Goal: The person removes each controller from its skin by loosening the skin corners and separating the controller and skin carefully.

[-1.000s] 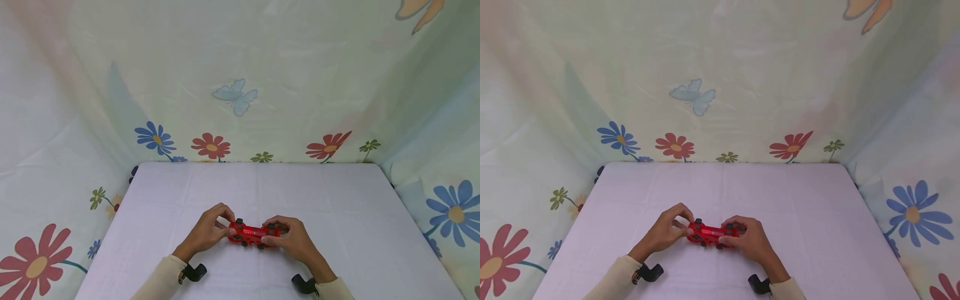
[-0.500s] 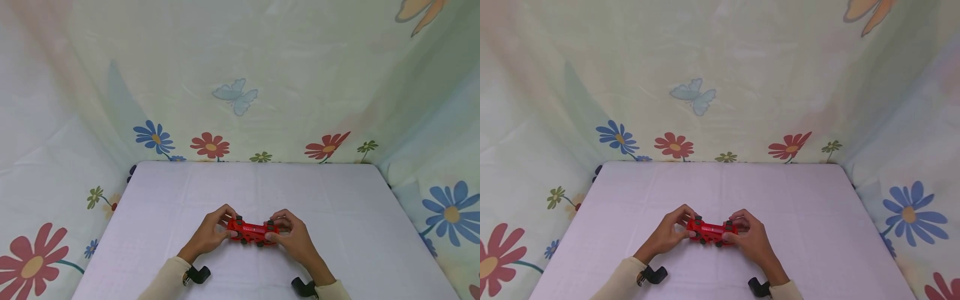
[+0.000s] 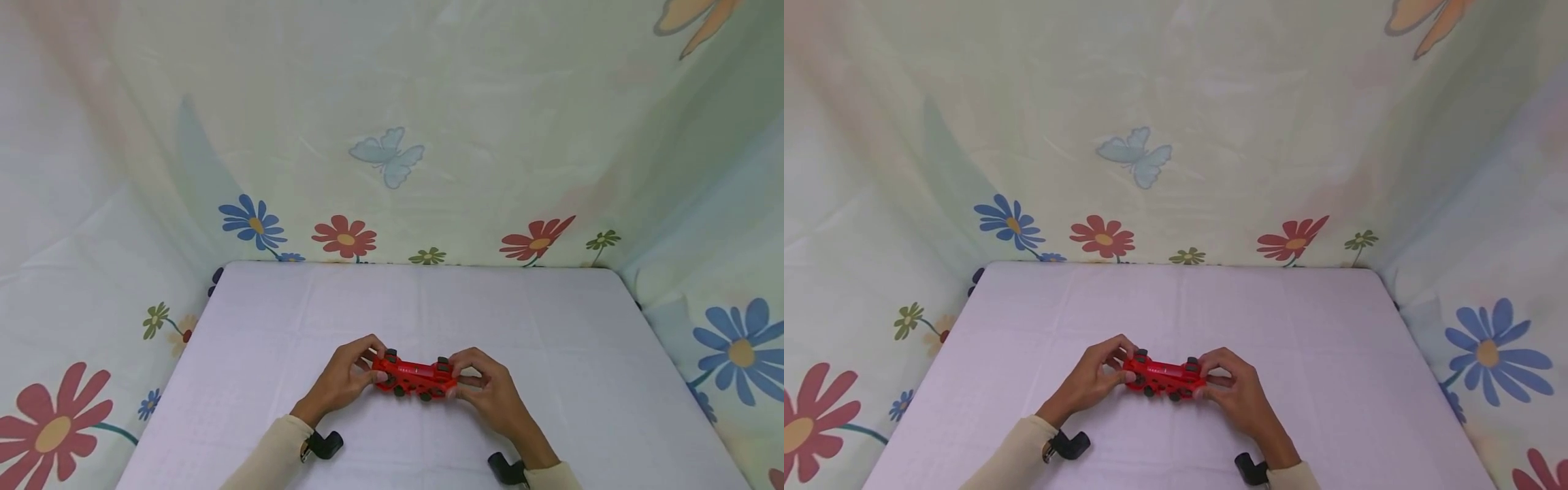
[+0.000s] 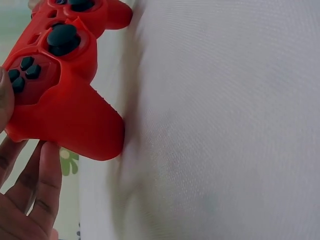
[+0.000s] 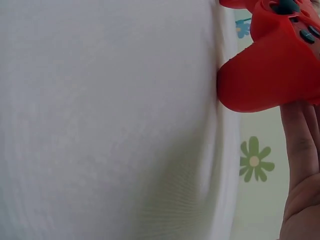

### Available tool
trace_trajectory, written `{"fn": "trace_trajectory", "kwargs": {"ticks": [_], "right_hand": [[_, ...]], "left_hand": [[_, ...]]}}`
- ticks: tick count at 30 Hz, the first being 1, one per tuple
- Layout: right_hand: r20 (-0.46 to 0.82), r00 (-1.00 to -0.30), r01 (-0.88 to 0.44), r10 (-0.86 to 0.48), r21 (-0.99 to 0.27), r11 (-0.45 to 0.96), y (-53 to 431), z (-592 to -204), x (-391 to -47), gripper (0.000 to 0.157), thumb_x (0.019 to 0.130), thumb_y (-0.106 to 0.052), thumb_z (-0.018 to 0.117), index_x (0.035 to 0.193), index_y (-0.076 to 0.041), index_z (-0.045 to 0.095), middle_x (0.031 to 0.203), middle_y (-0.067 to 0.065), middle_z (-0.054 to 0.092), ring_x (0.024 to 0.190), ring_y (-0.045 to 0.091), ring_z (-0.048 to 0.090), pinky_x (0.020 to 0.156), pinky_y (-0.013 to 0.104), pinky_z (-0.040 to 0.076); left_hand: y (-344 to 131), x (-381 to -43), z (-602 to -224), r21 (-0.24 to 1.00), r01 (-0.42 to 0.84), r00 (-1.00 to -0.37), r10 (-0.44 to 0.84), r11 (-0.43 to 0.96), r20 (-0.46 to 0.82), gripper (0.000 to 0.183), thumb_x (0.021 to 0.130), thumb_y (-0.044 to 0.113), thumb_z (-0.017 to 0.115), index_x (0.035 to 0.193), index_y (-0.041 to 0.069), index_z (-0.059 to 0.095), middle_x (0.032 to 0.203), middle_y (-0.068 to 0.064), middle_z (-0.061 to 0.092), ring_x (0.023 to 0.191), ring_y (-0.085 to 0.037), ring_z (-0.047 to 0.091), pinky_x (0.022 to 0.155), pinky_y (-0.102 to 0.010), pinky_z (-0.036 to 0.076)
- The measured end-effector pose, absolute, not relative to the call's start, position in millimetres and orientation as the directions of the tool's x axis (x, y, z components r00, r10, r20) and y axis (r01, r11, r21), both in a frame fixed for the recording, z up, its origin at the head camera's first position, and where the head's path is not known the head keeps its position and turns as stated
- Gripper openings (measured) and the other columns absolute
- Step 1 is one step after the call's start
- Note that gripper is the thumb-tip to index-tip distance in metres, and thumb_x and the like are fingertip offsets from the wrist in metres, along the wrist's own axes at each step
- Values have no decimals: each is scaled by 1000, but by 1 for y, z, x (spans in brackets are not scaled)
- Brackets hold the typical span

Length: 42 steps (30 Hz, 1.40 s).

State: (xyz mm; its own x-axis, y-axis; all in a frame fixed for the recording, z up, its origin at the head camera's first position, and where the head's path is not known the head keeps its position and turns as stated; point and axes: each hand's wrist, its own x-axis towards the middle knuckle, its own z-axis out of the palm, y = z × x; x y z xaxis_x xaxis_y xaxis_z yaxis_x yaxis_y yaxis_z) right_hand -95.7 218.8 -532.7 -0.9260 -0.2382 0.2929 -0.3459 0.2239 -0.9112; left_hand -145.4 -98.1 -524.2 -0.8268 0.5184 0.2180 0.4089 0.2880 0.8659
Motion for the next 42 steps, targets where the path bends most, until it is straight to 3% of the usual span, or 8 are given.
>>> {"fn": "trace_trajectory", "kwargs": {"ticks": [7, 15, 20, 30, 36, 42], "right_hand": [[300, -912, -367, -280, -901, 233, 220, -532, -100, 34, 77, 2, 87, 95, -14, 64, 118, 13, 64, 113, 9, 65, 88, 29, 64], [234, -931, -306, -279, -920, 247, 220, -535, -97, 33, 83, -5, 86, 99, -14, 59, 123, 10, 61, 118, 12, 62, 92, 28, 62], [252, -928, -322, -275, -914, 248, 221, -537, -95, 43, 77, -3, 91, 104, -12, 59, 124, 11, 63, 120, 10, 64, 93, 29, 61], [256, -932, -309, -255, -930, 199, 221, -538, -98, 38, 75, 2, 89, 98, -10, 61, 121, 17, 64, 116, 8, 67, 87, 28, 63], [258, -933, -308, -249, -933, 187, 222, -538, -97, 38, 75, 3, 90, 97, -9, 61, 119, 18, 64, 114, 9, 67, 87, 29, 64], [245, -941, -292, -235, -937, 193, 221, -541, -95, 38, 74, 3, 90, 96, -9, 62, 119, 16, 64, 113, 8, 68, 87, 28, 63]], "left_hand": [[-96, -143, -529, 839, 457, -826, 491, 295, 277, 24, 93, 20, 82, 104, 23, 60, 103, 5, 65, 102, -16, 69, 85, -36, 61], [-92, -141, -526, 845, 408, -859, 459, 346, 227, 34, 94, 27, 80, 120, 26, 58, 127, 8, 67, 105, -17, 72, 89, -37, 61], [-92, -142, -524, 838, 427, -854, 456, 340, 250, 31, 93, 24, 82, 117, 25, 62, 120, 7, 66, 103, -19, 74, 86, -36, 62], [-92, -143, -518, 797, 445, -853, 464, 408, 239, 25, 96, 30, 80, 111, 28, 60, 116, 10, 64, 96, -12, 75, 84, -29, 61], [-95, -143, -513, 829, 422, -849, 482, 368, 218, 22, 95, 33, 80, 107, 30, 63, 115, 13, 65, 97, -12, 75, 83, -29, 61], [-93, -147, -515, 809, 465, -845, 453, 360, 284, 17, 93, 29, 82, 97, 33, 66, 107, 14, 67, 90, -13, 76, 75, -28, 59]]}}
